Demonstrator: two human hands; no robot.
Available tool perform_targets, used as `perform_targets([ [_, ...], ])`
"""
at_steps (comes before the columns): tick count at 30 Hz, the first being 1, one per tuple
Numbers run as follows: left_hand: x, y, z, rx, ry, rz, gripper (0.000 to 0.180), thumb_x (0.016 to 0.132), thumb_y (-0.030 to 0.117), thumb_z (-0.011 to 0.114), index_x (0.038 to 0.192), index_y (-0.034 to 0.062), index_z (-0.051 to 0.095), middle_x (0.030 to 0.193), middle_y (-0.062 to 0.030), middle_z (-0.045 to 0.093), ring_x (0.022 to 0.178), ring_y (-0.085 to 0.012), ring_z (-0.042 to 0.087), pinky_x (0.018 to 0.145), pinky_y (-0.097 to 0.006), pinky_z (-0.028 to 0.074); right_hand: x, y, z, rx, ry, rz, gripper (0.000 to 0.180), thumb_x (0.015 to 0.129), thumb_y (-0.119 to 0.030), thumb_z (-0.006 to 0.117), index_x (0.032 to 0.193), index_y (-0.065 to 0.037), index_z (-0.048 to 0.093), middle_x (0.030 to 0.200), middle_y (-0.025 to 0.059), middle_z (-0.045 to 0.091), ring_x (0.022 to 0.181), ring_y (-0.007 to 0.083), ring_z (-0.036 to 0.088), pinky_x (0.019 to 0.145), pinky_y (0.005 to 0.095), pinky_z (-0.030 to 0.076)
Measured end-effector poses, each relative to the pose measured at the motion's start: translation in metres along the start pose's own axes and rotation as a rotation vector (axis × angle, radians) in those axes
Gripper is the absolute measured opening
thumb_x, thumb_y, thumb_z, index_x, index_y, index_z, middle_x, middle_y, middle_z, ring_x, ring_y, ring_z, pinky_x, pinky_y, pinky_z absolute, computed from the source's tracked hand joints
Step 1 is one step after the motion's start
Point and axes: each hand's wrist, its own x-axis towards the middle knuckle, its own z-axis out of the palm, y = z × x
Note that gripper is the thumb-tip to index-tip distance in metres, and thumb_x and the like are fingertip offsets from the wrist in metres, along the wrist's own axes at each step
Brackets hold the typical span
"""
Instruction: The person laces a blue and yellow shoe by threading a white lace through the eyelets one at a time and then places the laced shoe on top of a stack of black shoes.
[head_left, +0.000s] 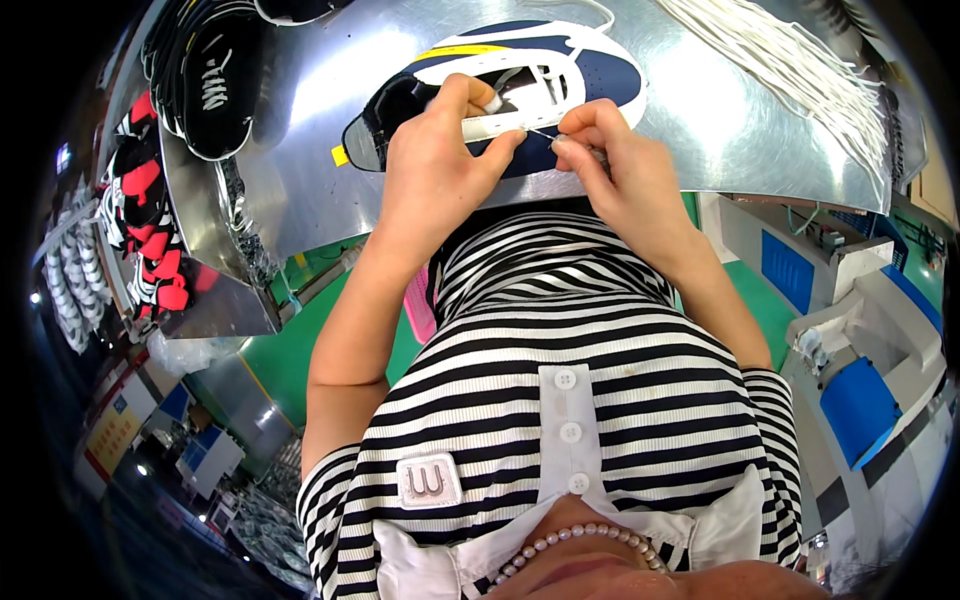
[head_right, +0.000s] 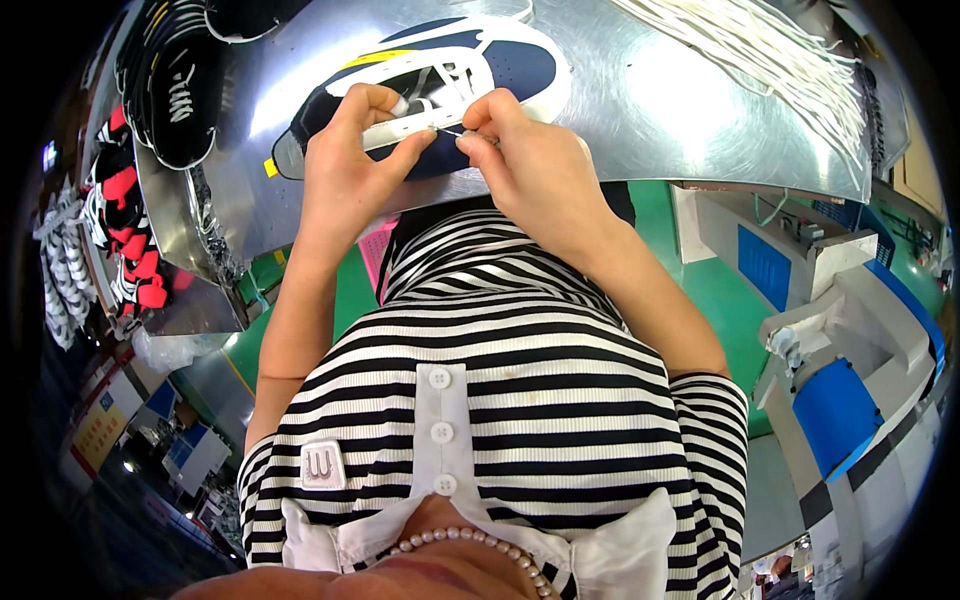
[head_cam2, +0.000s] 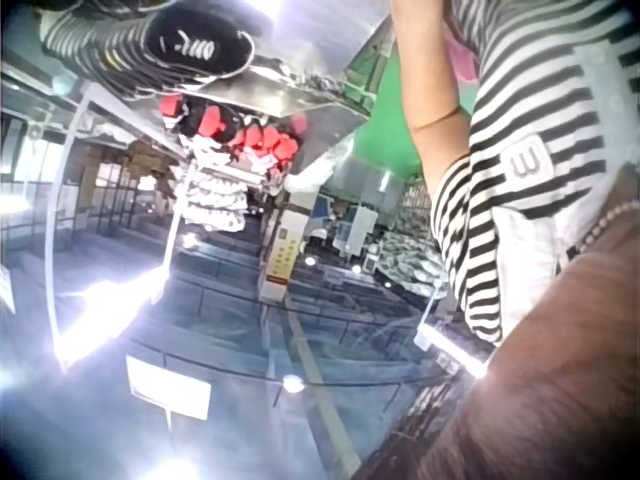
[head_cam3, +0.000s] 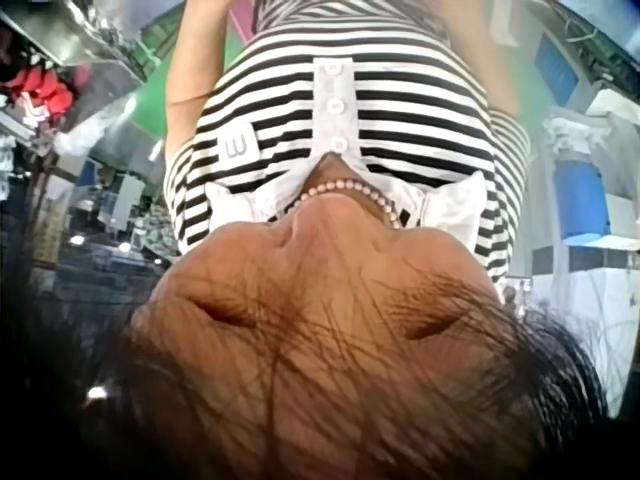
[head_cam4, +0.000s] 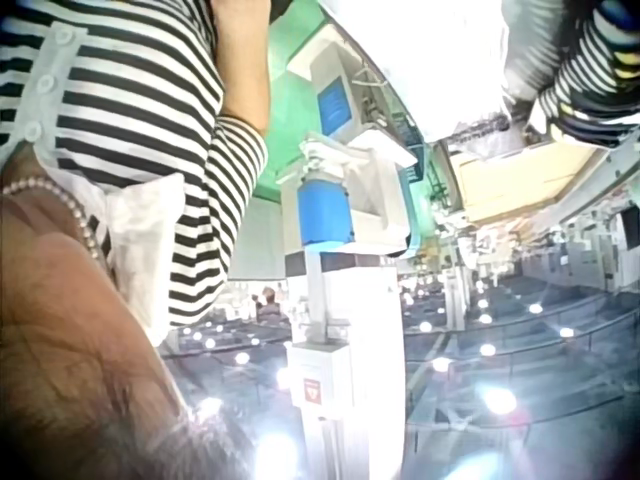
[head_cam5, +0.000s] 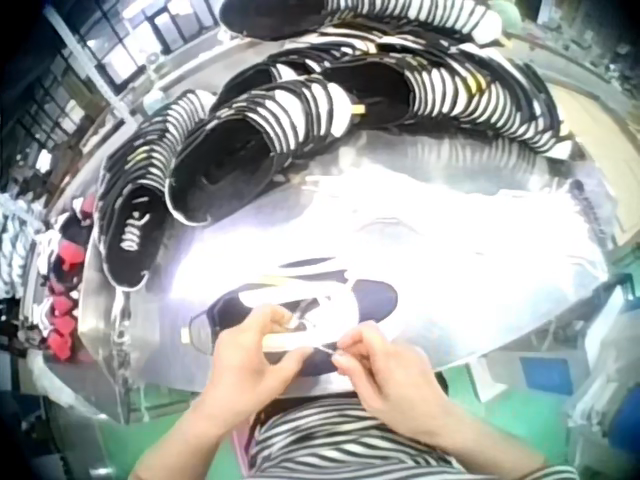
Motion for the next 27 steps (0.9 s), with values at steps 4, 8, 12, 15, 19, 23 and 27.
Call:
perform_targets([
  [4, -0.002, -0.004, 0.003, 0.053, -0.048, 0.067, 0.033, 0.078, 0.013, 0.079, 0.102, 0.0001, 0.060, 0.093, -0.0141, 0.070, 0.083, -0.0297, 0.070, 0.072, -0.034, 0.054, 0.006, 0.001, 0.004, -0.061, -0.005, 0.022, 0.017, 0.093, -0.015, 0.061, 0.101, -0.003, 0.051, 0.076, 0.0128, 0.068, 0.070, 0.0324, 0.067, 0.060, 0.0406, 0.050],
  [8, -0.008, -0.006, 0.007, 0.077, -0.069, 0.259, 0.025, 0.081, 0.009, 0.075, 0.101, 0.0025, 0.062, 0.092, -0.0123, 0.070, 0.079, -0.0298, 0.070, 0.067, -0.034, 0.053, 0.014, -0.007, 0.018, -0.103, 0.019, 0.067, 0.018, 0.093, -0.016, 0.060, 0.099, -0.003, 0.049, 0.071, 0.0135, 0.065, 0.068, 0.0333, 0.067, 0.060, 0.0421, 0.050],
  [12, -0.010, -0.014, 0.009, 0.098, 0.005, 0.396, 0.039, 0.081, 0.006, 0.075, 0.114, 0.0021, 0.055, 0.090, -0.0136, 0.070, 0.075, -0.0289, 0.069, 0.062, -0.033, 0.052, 0.019, -0.009, 0.020, -0.125, -0.032, 0.101, 0.019, 0.093, -0.019, 0.061, 0.098, -0.004, 0.050, 0.069, 0.0127, 0.065, 0.068, 0.0350, 0.067, 0.062, 0.0448, 0.050],
  [15, -0.014, -0.019, 0.008, 0.065, 0.053, 0.400, 0.054, 0.081, 0.007, 0.077, 0.123, -0.0021, 0.044, 0.091, -0.0163, 0.069, 0.076, -0.0283, 0.070, 0.061, -0.033, 0.052, 0.013, -0.009, -0.017, -0.199, -0.159, 0.073, 0.019, 0.090, -0.016, 0.069, 0.101, -0.004, 0.058, 0.078, 0.0068, 0.066, 0.067, 0.0170, 0.064, 0.062, 0.0285, 0.049],
  [19, -0.015, -0.023, 0.017, 0.078, 0.163, 0.553, 0.051, 0.079, 0.008, 0.080, 0.115, 0.0002, 0.045, 0.085, -0.0125, 0.065, 0.071, -0.0281, 0.068, 0.059, -0.034, 0.051, 0.021, -0.032, -0.028, -0.063, -0.006, -0.143, 0.018, 0.088, -0.004, 0.065, 0.105, -0.004, 0.066, 0.077, 0.0036, 0.067, 0.065, 0.0099, 0.061, 0.056, 0.0254, 0.047],
  [23, -0.023, -0.022, 0.012, 0.133, 0.127, 0.581, 0.050, 0.076, 0.008, 0.082, 0.110, 0.0024, 0.047, 0.077, -0.0098, 0.062, 0.059, -0.0271, 0.059, 0.052, -0.036, 0.045, 0.042, -0.027, -0.010, -0.355, -0.197, -0.224, 0.016, 0.089, -0.012, 0.061, 0.103, -0.005, 0.065, 0.082, 0.0123, 0.068, 0.067, 0.0286, 0.064, 0.062, 0.0347, 0.050],
  [27, -0.026, -0.026, 0.015, 0.052, 0.209, 0.635, 0.040, 0.075, 0.005, 0.079, 0.104, 0.0047, 0.052, 0.068, -0.0073, 0.058, 0.056, -0.0251, 0.054, 0.053, -0.035, 0.043, 0.045, -0.019, -0.010, -0.223, -0.296, -0.130, 0.018, 0.088, -0.014, 0.065, 0.104, -0.004, 0.066, 0.084, 0.0107, 0.070, 0.071, 0.0239, 0.067, 0.067, 0.0319, 0.051],
])
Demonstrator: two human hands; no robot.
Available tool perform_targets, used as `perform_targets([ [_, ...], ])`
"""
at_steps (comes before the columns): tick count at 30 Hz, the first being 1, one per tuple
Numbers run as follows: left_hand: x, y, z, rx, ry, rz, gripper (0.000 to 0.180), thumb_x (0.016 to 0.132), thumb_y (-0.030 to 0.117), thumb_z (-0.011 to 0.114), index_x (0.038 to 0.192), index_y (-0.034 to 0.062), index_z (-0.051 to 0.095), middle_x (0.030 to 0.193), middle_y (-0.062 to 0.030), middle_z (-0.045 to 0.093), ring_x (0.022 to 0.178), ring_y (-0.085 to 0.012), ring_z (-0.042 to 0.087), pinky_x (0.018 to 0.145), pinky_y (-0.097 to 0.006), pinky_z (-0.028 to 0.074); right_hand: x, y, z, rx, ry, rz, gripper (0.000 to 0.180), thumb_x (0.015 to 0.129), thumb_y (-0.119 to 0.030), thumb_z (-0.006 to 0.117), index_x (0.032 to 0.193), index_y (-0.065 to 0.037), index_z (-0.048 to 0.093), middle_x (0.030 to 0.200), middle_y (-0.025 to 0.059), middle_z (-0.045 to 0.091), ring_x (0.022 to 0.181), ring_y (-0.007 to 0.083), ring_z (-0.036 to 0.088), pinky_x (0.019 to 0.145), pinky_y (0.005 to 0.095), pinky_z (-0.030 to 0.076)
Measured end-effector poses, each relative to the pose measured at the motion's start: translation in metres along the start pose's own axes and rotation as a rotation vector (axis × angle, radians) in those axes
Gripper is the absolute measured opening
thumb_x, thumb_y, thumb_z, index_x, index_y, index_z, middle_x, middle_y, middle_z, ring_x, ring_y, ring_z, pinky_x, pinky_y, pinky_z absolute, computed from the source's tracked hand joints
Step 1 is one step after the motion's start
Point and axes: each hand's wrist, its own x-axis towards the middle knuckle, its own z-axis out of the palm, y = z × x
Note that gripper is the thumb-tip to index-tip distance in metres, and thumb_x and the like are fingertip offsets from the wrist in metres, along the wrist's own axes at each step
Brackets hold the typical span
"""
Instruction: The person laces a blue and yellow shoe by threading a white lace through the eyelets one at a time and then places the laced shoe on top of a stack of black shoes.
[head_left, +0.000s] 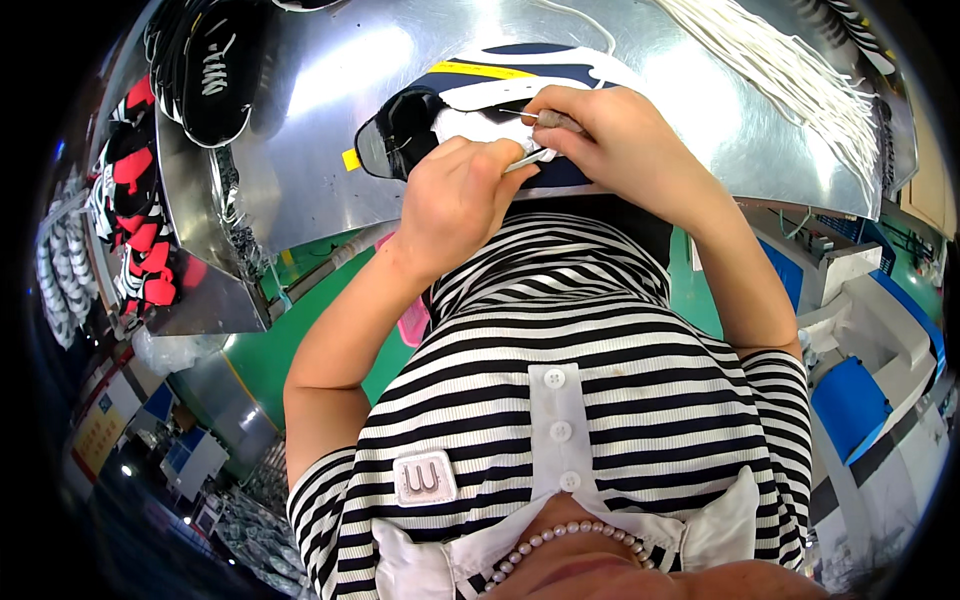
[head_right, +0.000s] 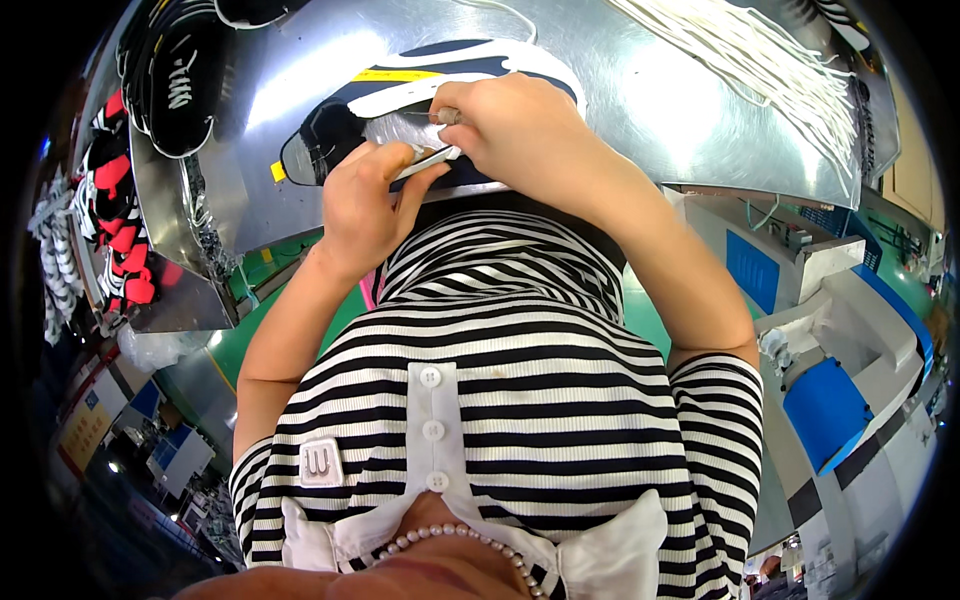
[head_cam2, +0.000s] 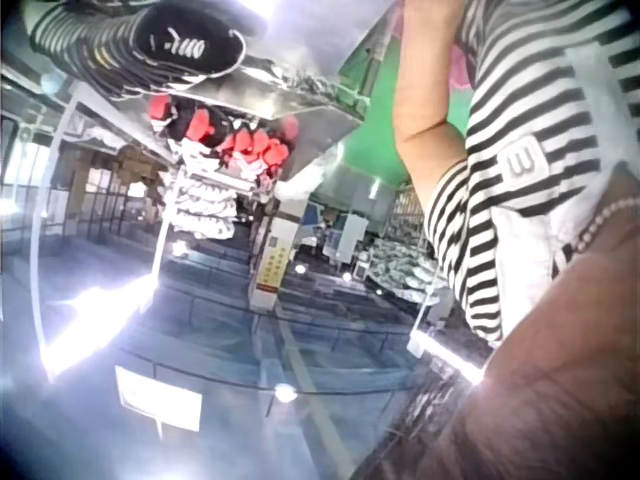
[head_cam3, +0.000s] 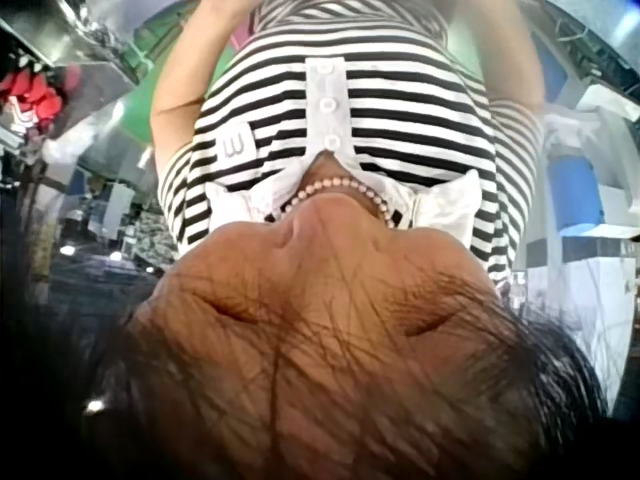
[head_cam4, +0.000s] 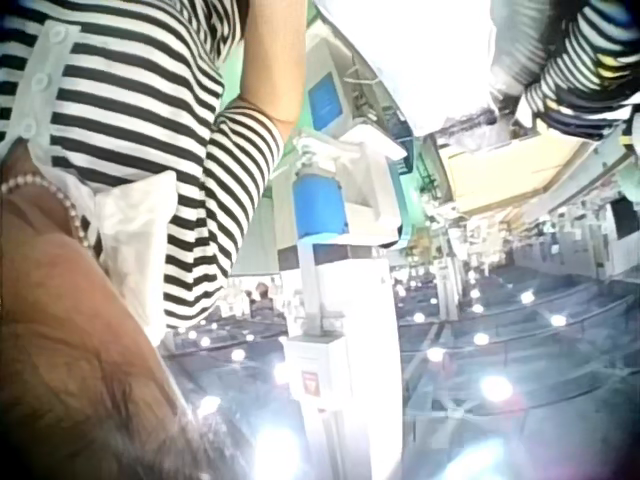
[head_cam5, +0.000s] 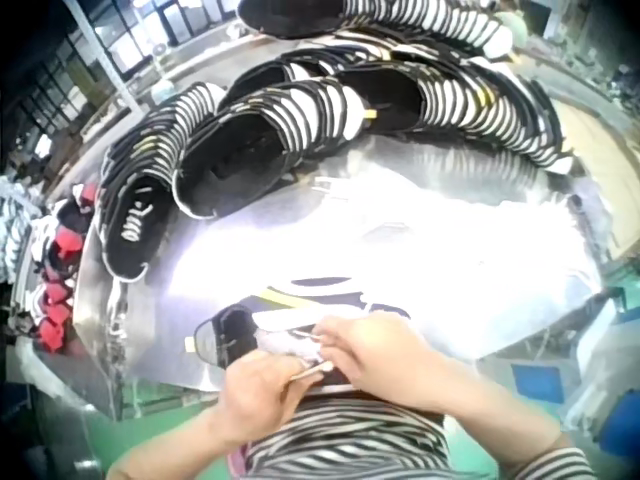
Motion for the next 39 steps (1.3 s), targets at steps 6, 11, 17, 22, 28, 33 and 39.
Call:
perform_targets([
  [6, 0.000, 0.000, -0.005, -0.031, -0.087, -0.037, 0.047, 0.075, 0.009, 0.082, 0.107, 0.0030, 0.048, 0.073, -0.0089, 0.062, 0.062, -0.0268, 0.061, 0.055, -0.035, 0.047, -0.008, 0.000, -0.002, 0.316, 0.138, 0.031, 0.020, 0.089, -0.011, 0.068, 0.107, -0.003, 0.069, 0.092, 0.0052, 0.072, 0.085, 0.0149, 0.068, 0.079, 0.0262, 0.053],
  [11, 0.001, 0.001, -0.015, -0.167, -0.195, -0.153, 0.051, 0.078, 0.012, 0.081, 0.110, 0.0010, 0.044, 0.088, -0.0162, 0.071, 0.075, -0.0307, 0.070, 0.063, -0.035, 0.052, 0.002, -0.015, -0.061, 0.665, 0.498, -0.173, 0.019, 0.087, -0.004, 0.067, 0.106, 0.000, 0.069, 0.100, 0.0064, 0.070, 0.090, 0.0132, 0.067, 0.086, 0.0276, 0.053],
  [17, 0.015, 0.007, -0.028, -0.415, -0.264, -0.722, 0.088, 0.088, 0.032, 0.072, 0.145, -0.0032, 0.015, 0.091, -0.0216, 0.069, 0.084, -0.0366, 0.070, 0.075, -0.038, 0.054, 0.015, -0.002, 0.007, 0.548, 0.121, 0.137, 0.013, 0.088, -0.009, 0.070, 0.099, -0.003, 0.068, 0.086, -0.0011, 0.066, 0.080, 0.0057, 0.059, 0.074, 0.0210, 0.048],
  [22, 0.016, 0.002, -0.018, -0.349, -0.117, -0.804, 0.059, 0.091, 0.030, 0.068, 0.134, -0.0019, 0.041, 0.094, -0.0223, 0.066, 0.090, -0.0338, 0.067, 0.078, -0.039, 0.051, 0.025, -0.013, 0.007, 0.568, 0.036, 0.209, 0.012, 0.089, -0.010, 0.068, 0.098, -0.002, 0.068, 0.084, -0.0018, 0.063, 0.076, 0.0042, 0.055, 0.069, 0.0203, 0.046],
  [28, 0.019, 0.005, -0.009, -0.369, 0.019, -0.848, 0.043, 0.087, 0.006, 0.071, 0.125, -0.0004, 0.051, 0.099, -0.0075, 0.067, 0.085, -0.0101, 0.064, 0.075, -0.023, 0.051, 0.007, -0.012, 0.005, 0.378, 0.302, 0.059, 0.025, 0.091, -0.017, 0.066, 0.112, -0.004, 0.064, 0.086, 0.0079, 0.066, 0.066, 0.0141, 0.062, 0.061, 0.0264, 0.050],
  [33, 0.017, 0.003, -0.003, -0.480, 0.163, -0.862, 0.045, 0.080, 0.008, 0.076, 0.120, 0.0033, 0.055, 0.078, -0.0061, 0.067, 0.063, -0.0097, 0.062, 0.060, -0.025, 0.049, -0.015, -0.016, 0.004, 0.206, 0.223, 0.108, 0.015, 0.094, -0.015, 0.061, 0.104, -0.004, 0.058, 0.084, 0.0124, 0.071, 0.073, 0.0248, 0.069, 0.065, 0.0316, 0.052],
  [39, 0.016, 0.000, 0.002, -0.353, 0.131, -0.791, 0.045, 0.080, 0.010, 0.075, 0.120, 0.0035, 0.055, 0.084, -0.0110, 0.068, 0.069, -0.0160, 0.066, 0.064, -0.029, 0.052, -0.010, -0.017, 0.003, 0.032, 0.165, 0.151, 0.018, 0.094, -0.007, 0.061, 0.111, 0.000, 0.057, 0.086, 0.0124, 0.071, 0.079, 0.0180, 0.071, 0.068, 0.0270, 0.053],
])
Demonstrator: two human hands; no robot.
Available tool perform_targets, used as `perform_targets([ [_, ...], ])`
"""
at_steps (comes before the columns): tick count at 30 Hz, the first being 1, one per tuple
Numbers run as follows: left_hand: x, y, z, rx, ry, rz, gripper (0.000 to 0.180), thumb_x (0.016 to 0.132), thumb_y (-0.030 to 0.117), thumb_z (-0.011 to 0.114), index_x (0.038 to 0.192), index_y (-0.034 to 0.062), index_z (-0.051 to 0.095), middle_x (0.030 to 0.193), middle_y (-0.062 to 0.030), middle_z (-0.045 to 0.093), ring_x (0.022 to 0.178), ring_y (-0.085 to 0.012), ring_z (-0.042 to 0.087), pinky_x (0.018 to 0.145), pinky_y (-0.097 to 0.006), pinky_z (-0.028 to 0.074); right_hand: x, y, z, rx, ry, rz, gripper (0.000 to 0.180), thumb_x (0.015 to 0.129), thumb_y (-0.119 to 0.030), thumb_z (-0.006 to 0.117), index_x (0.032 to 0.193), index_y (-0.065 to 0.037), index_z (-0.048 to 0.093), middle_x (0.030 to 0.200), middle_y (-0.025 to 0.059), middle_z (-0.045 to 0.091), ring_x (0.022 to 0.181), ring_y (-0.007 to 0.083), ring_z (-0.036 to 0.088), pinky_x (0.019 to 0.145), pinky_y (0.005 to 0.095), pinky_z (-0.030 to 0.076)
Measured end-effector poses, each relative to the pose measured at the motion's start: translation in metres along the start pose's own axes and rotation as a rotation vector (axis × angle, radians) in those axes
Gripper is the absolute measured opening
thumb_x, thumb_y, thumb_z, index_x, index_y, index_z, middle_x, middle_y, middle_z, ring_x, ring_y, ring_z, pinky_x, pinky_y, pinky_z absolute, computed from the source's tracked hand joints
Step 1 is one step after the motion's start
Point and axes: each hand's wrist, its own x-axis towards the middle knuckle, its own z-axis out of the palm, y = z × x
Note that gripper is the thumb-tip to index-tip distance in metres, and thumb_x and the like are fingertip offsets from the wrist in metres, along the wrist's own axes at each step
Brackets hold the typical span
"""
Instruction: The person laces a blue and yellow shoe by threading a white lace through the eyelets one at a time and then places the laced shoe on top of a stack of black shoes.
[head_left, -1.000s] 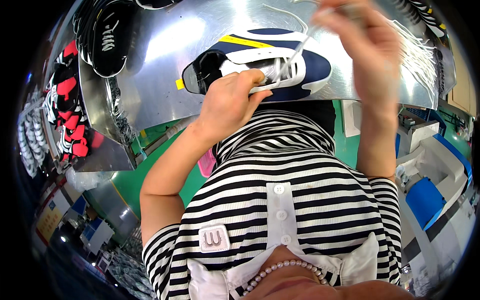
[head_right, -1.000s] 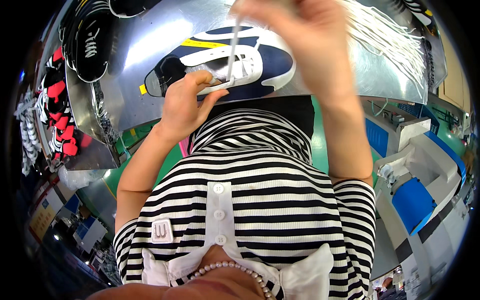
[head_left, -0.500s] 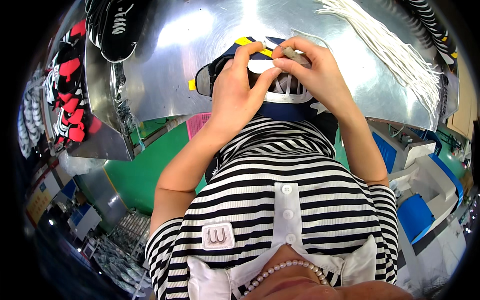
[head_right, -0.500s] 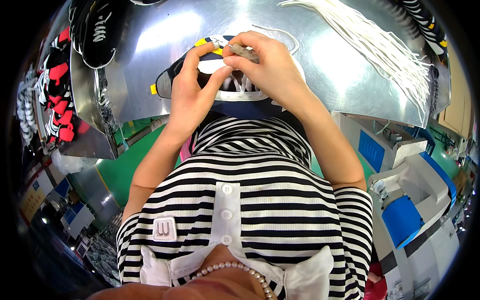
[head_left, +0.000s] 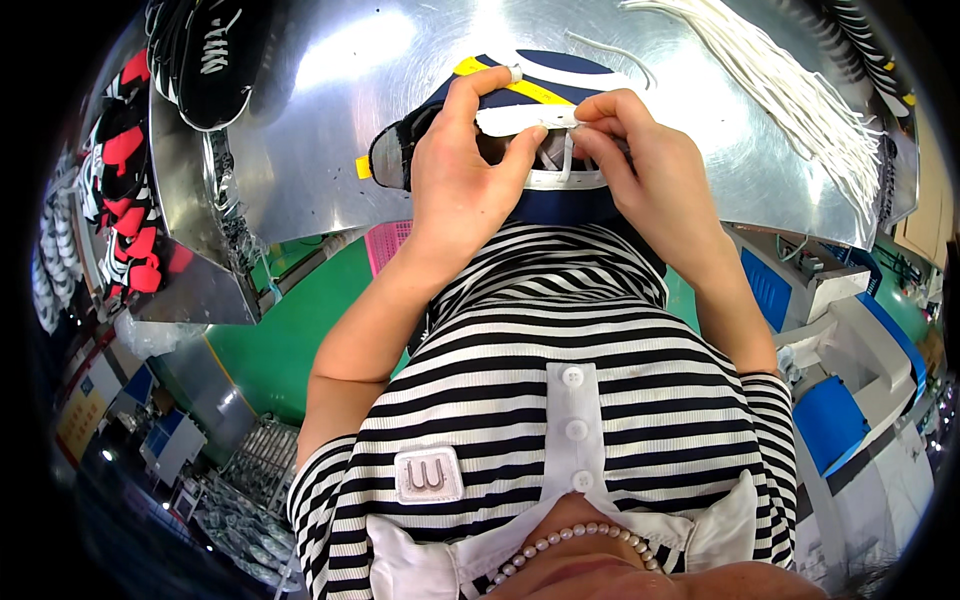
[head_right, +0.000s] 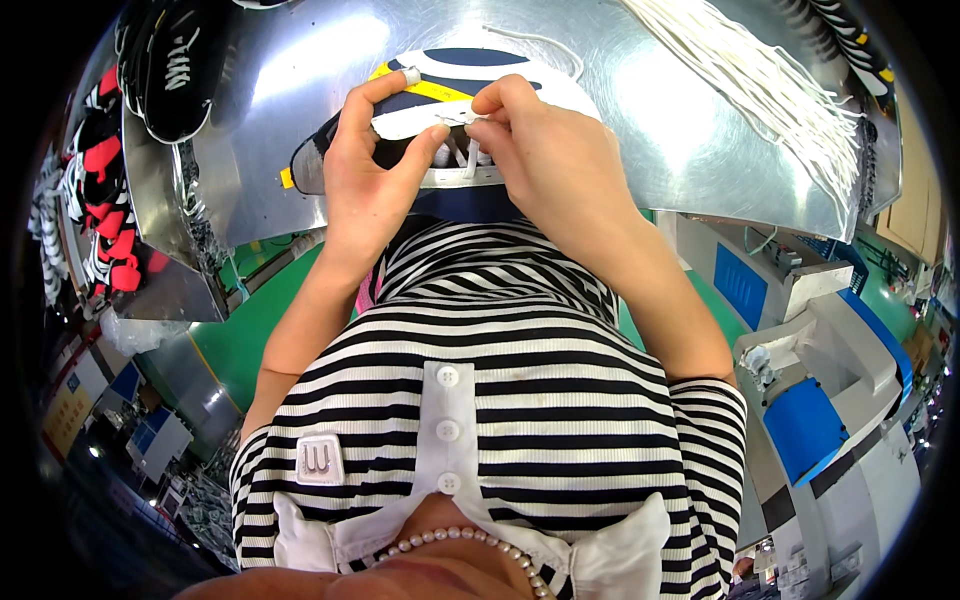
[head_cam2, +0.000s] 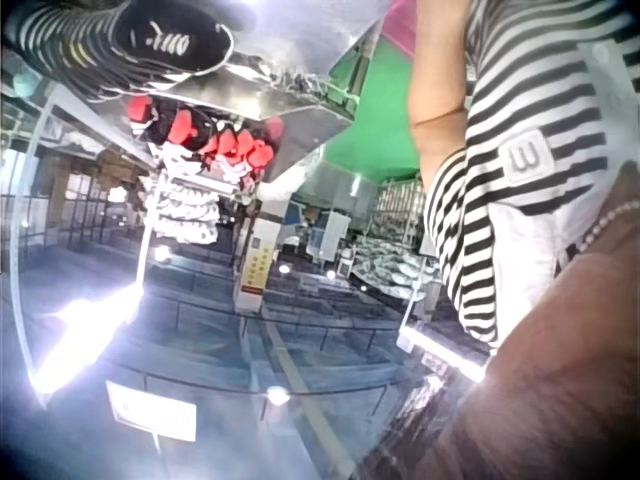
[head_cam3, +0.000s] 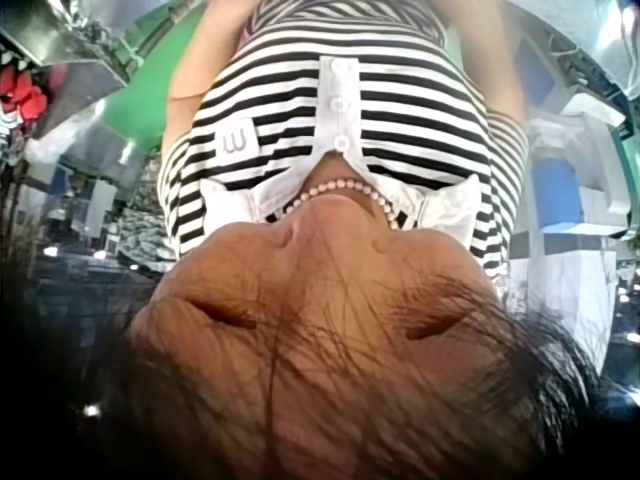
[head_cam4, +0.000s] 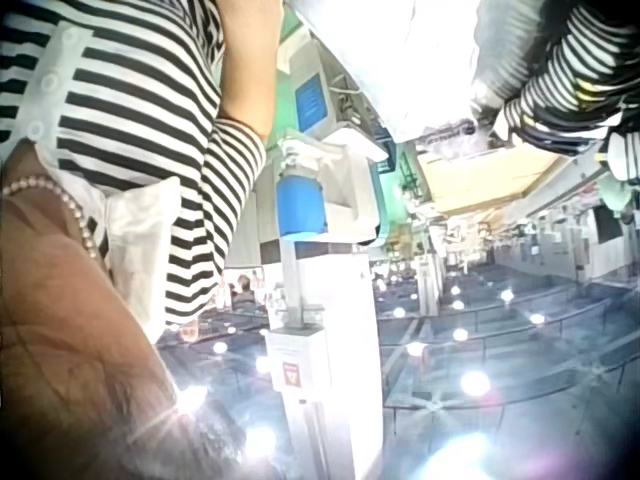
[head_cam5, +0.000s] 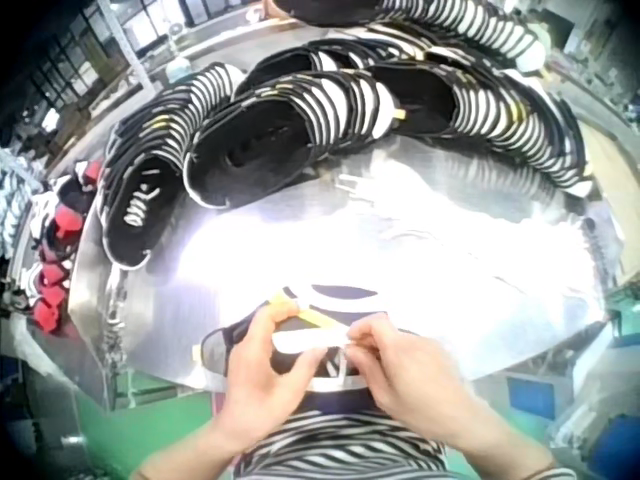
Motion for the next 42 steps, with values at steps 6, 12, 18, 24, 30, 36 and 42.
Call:
perform_targets([
  [6, 0.000, 0.001, 0.003, 0.002, 0.060, -0.014, 0.045, 0.080, 0.011, 0.075, 0.120, 0.0033, 0.055, 0.091, -0.0143, 0.068, 0.074, -0.0225, 0.068, 0.068, -0.033, 0.053, 0.007, -0.008, -0.002, -0.121, -0.015, -0.025, 0.024, 0.093, -0.007, 0.061, 0.116, -0.003, 0.054, 0.083, 0.0114, 0.072, 0.076, 0.0232, 0.071, 0.066, 0.0294, 0.053],
  [12, 0.003, 0.004, -0.001, 0.083, 0.005, -0.014, 0.045, 0.086, 0.002, 0.070, 0.127, -0.0013, 0.050, 0.105, -0.0119, 0.067, 0.090, -0.0128, 0.066, 0.078, -0.026, 0.053, 0.007, -0.001, -0.001, -0.055, 0.023, -0.059, 0.025, 0.093, -0.007, 0.061, 0.116, -0.003, 0.053, 0.083, 0.0109, 0.071, 0.073, 0.0234, 0.070, 0.065, 0.0297, 0.051],
  [18, 0.003, 0.003, 0.003, 0.049, 0.032, -0.043, 0.044, 0.083, 0.016, 0.073, 0.120, 0.0023, 0.054, 0.098, -0.0181, 0.068, 0.088, -0.0316, 0.067, 0.076, -0.039, 0.052, 0.002, -0.007, -0.006, -0.059, 0.010, 0.002, 0.024, 0.093, -0.006, 0.059, 0.116, -0.002, 0.052, 0.079, 0.0108, 0.070, 0.070, 0.0233, 0.068, 0.063, 0.0302, 0.051],
  [24, 0.000, -0.001, 0.006, 0.134, 0.050, 0.090, 0.044, 0.082, 0.014, 0.072, 0.121, 0.0022, 0.054, 0.094, -0.0178, 0.067, 0.083, -0.0337, 0.066, 0.074, -0.041, 0.051, 0.004, 0.001, 0.000, -0.069, 0.042, -0.051, 0.023, 0.092, -0.009, 0.061, 0.113, -0.002, 0.051, 0.077, 0.0105, 0.069, 0.069, 0.0261, 0.068, 0.062, 0.0322, 0.051],
  [30, -0.006, 0.005, 0.012, 0.358, 0.035, 0.351, 0.047, 0.081, 0.002, 0.062, 0.127, 0.0007, 0.052, 0.077, -0.0155, 0.062, 0.072, -0.0340, 0.059, 0.067, -0.044, 0.047, 0.023, 0.004, 0.035, -0.363, 0.211, -0.323, 0.035, 0.075, -0.011, 0.069, 0.098, 0.004, 0.046, 0.066, 0.0124, 0.064, 0.061, 0.0272, 0.067, 0.050, 0.0334, 0.050],
  [36, -0.001, 0.002, 0.000, -0.366, 0.009, -0.095, 0.043, 0.085, -0.003, 0.058, 0.127, -0.0025, 0.050, 0.094, -0.0115, 0.070, 0.081, -0.0094, 0.064, 0.072, -0.023, 0.050, -0.010, 0.002, -0.020, -0.257, 0.098, -0.183, 0.021, 0.085, -0.014, 0.068, 0.099, -0.003, 0.058, 0.080, 0.0098, 0.067, 0.068, 0.0250, 0.067, 0.060, 0.0351, 0.051],
  [42, 0.014, 0.006, 0.007, -0.373, -0.038, -0.089, 0.041, 0.080, -0.005, 0.062, 0.120, -0.0008, 0.051, 0.084, -0.0087, 0.069, 0.067, -0.0085, 0.060, 0.059, -0.021, 0.047, -0.002, 0.037, -0.021, -0.250, 0.294, -0.360, 0.020, 0.083, -0.007, 0.064, 0.103, -0.006, 0.063, 0.110, 0.0020, 0.064, 0.079, 0.0242, 0.067, 0.066, 0.0342, 0.054],
])
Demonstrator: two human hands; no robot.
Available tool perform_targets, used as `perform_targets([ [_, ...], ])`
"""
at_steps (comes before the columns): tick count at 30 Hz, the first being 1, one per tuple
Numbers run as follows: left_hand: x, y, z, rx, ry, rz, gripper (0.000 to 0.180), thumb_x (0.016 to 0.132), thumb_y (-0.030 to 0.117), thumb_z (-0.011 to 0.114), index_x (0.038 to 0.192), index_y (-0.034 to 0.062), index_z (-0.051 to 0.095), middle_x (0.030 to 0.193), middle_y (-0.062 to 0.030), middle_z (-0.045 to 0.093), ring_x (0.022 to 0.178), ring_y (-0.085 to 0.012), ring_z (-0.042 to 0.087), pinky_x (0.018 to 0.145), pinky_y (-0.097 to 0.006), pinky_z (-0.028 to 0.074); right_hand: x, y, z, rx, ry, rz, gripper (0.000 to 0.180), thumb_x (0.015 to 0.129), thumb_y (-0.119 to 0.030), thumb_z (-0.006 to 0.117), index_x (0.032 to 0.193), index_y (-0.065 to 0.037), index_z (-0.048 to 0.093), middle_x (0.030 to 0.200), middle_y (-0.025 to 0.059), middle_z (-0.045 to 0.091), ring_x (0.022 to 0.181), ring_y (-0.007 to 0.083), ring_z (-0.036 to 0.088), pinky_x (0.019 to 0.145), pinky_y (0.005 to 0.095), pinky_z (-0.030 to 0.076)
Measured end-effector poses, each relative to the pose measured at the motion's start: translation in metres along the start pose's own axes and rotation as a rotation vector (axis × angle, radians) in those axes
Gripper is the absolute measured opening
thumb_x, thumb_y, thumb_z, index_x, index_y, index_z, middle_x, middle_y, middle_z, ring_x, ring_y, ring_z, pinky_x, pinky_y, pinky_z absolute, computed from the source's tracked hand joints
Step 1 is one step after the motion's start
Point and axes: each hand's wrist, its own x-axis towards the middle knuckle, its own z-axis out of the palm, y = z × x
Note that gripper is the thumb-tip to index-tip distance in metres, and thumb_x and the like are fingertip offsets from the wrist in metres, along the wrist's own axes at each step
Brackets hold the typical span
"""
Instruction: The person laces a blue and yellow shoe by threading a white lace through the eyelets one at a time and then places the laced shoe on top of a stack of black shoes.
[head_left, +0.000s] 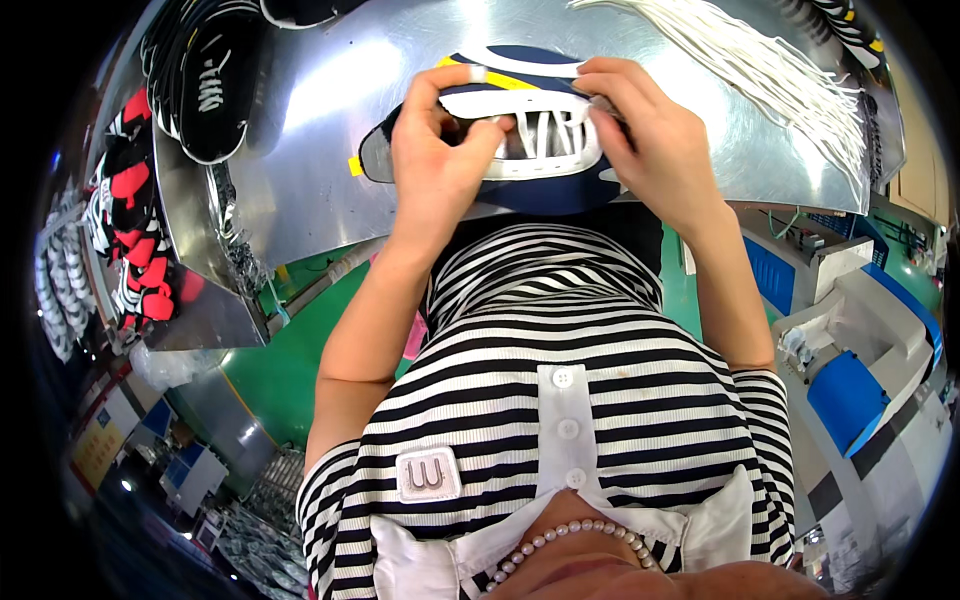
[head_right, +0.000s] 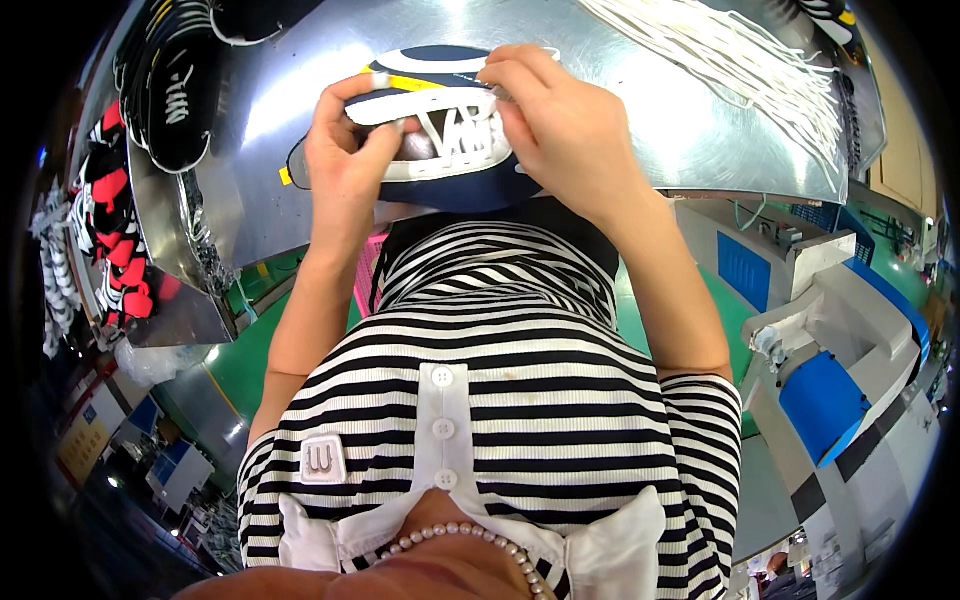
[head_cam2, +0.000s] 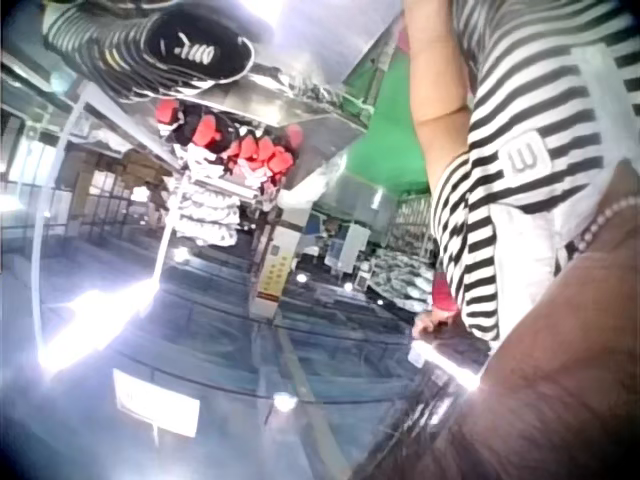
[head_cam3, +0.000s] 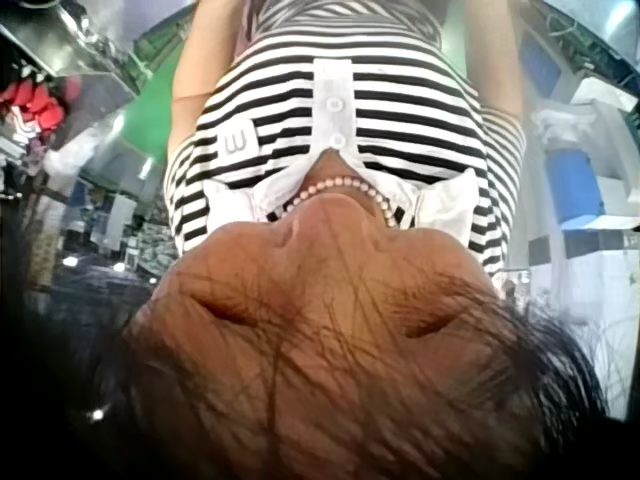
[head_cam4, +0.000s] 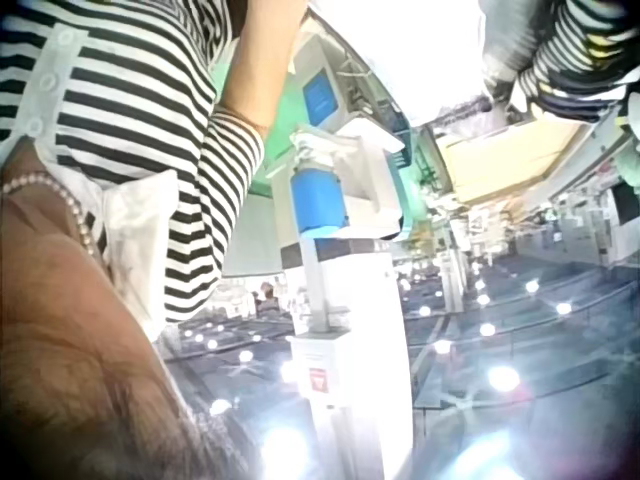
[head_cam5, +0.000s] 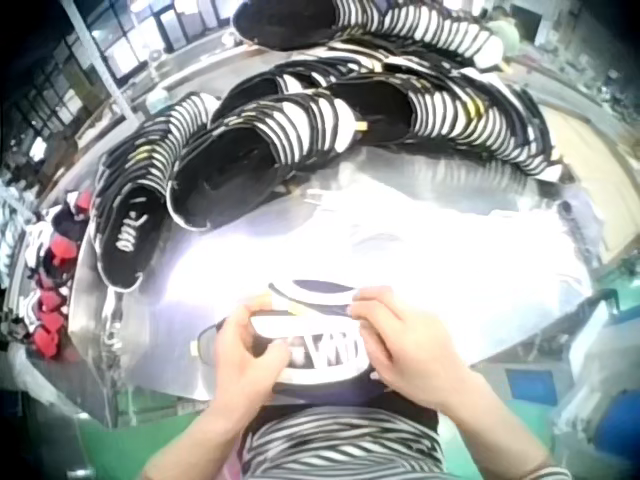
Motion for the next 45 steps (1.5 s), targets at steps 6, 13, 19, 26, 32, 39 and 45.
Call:
perform_targets([
  [6, -0.007, 0.018, -0.031, -0.028, -0.123, -0.145, 0.048, 0.086, 0.002, 0.062, 0.129, -0.0023, 0.042, 0.101, -0.0121, 0.065, 0.090, -0.0178, 0.063, 0.082, -0.029, 0.050, 0.000, 0.015, 0.015, -0.031, -0.138, -0.001, 0.019, 0.084, -0.004, 0.064, 0.103, -0.004, 0.061, 0.113, 0.0023, 0.064, 0.078, 0.0226, 0.067, 0.066, 0.0301, 0.053],
  [13, -0.026, 0.038, -0.006, 0.997, -0.340, 0.475, 0.041, 0.079, 0.026, 0.077, 0.112, 0.0058, 0.064, 0.106, -0.0107, 0.069, 0.094, -0.0271, 0.065, 0.084, -0.036, 0.047, 0.007, 0.003, 0.008, 0.042, 0.169, 0.152, 0.020, 0.081, -0.006, 0.067, 0.099, -0.011, 0.061, 0.084, 0.0047, 0.064, 0.067, 0.0243, 0.065, 0.057, 0.0340, 0.051],
  [19, 0.010, 0.012, -0.009, 0.867, -0.086, 0.502, 0.021, 0.081, 0.017, 0.075, 0.097, 0.0053, 0.069, 0.091, -0.0110, 0.070, 0.080, -0.0296, 0.067, 0.071, -0.036, 0.051, -0.060, -0.044, -0.031, 0.129, -0.434, -0.129, 0.032, 0.080, -0.008, 0.065, 0.111, -0.009, 0.062, 0.082, 0.0057, 0.068, 0.067, 0.0254, 0.067, 0.056, 0.0351, 0.052],
  [26, 0.002, 0.022, 0.000, 0.694, -0.106, 0.600, 0.020, 0.081, 0.012, 0.076, 0.093, -0.0002, 0.067, 0.082, -0.0134, 0.068, 0.071, -0.0284, 0.065, 0.065, -0.034, 0.050, -0.040, -0.013, -0.009, 0.599, -0.015, 0.616, 0.024, 0.090, -0.015, 0.068, 0.107, 0.001, 0.068, 0.079, 0.0052, 0.071, 0.071, 0.0073, 0.064, 0.065, 0.0219, 0.049],
  [32, -0.001, 0.043, -0.002, 0.668, -0.138, 0.677, 0.022, 0.079, 0.006, 0.076, 0.098, 0.0001, 0.066, 0.084, -0.0114, 0.068, 0.074, -0.0270, 0.066, 0.067, -0.033, 0.050, -0.016, -0.018, 0.012, 1.024, -0.131, 0.688, 0.011, 0.089, -0.014, 0.070, 0.091, -0.003, 0.067, 0.074, -0.0048, 0.058, 0.064, 0.0021, 0.050, 0.057, 0.0166, 0.036],
  [39, 0.009, 0.027, -0.003, 1.077, -0.278, 0.496, 0.024, 0.086, 0.014, 0.066, 0.108, 0.0073, 0.067, 0.084, -0.0098, 0.062, 0.080, -0.0298, 0.063, 0.067, -0.038, 0.050, -0.050, -0.023, 0.005, 0.719, -0.407, 0.529, 0.011, 0.090, -0.014, 0.069, 0.097, -0.005, 0.067, 0.088, -0.0045, 0.059, 0.081, 0.0040, 0.050, 0.071, 0.0197, 0.039],
  [45, 0.021, 0.028, -0.002, 0.916, -0.358, 0.284, 0.028, 0.086, 0.018, 0.067, 0.110, 0.0039, 0.065, 0.095, -0.0148, 0.068, 0.088, -0.0327, 0.066, 0.076, -0.038, 0.052, 0.012, 0.003, 0.023, 0.735, 0.134, 0.399, 0.014, 0.089, -0.012, 0.070, 0.098, -0.002, 0.068, 0.074, 0.0001, 0.063, 0.063, 0.0061, 0.054, 0.059, 0.0215, 0.044],
])
